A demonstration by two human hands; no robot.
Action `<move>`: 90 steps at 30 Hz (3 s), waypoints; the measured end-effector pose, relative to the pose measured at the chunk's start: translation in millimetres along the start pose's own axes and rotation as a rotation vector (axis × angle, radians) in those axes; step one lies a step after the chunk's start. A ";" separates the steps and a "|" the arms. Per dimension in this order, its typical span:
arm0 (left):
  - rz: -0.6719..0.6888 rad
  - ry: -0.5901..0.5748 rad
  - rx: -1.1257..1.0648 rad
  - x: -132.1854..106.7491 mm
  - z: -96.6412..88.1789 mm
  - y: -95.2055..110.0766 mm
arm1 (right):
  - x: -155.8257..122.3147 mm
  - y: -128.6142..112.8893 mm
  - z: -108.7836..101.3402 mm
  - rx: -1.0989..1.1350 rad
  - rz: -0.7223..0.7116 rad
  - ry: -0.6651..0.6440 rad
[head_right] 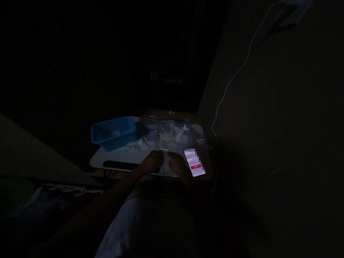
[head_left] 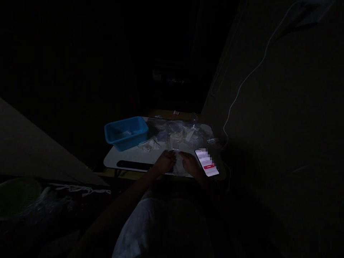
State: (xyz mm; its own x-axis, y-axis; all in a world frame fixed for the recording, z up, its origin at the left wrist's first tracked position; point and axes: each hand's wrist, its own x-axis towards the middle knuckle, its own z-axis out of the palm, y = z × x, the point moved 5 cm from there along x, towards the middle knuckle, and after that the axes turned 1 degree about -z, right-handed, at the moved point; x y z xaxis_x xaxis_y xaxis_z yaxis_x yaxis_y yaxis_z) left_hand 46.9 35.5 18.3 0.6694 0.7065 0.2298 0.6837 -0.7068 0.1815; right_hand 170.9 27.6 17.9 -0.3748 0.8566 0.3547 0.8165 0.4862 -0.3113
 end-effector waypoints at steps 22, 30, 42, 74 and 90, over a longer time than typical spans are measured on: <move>-0.052 0.095 -0.122 -51.2 -18.7 -34.4 | 18.2 5.5 -3.6 -0.201 0.049 0.028; -0.159 0.042 0.010 -48.1 -22.5 -40.6 | 26.6 16.7 -6.5 -0.263 0.162 0.031; -0.287 0.045 0.137 -32.2 -16.4 -51.3 | 14.9 29.3 -32.0 -0.248 0.464 0.008; -0.139 0.026 0.125 -24.2 -28.6 -38.8 | -4.5 -5.7 8.4 -0.229 -0.001 -0.080; -0.288 0.009 0.175 -27.5 -16.0 -47.3 | -4.2 -8.6 6.8 -0.218 0.005 -0.093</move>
State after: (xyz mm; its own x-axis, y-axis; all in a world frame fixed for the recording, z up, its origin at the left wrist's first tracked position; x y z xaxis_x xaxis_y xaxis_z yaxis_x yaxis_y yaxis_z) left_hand -8.5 49.0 18.7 0.4396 0.8752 0.2021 0.8843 -0.4611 0.0732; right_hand 162.5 21.0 13.1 -0.4008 0.8761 0.2680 0.8904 0.4414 -0.1114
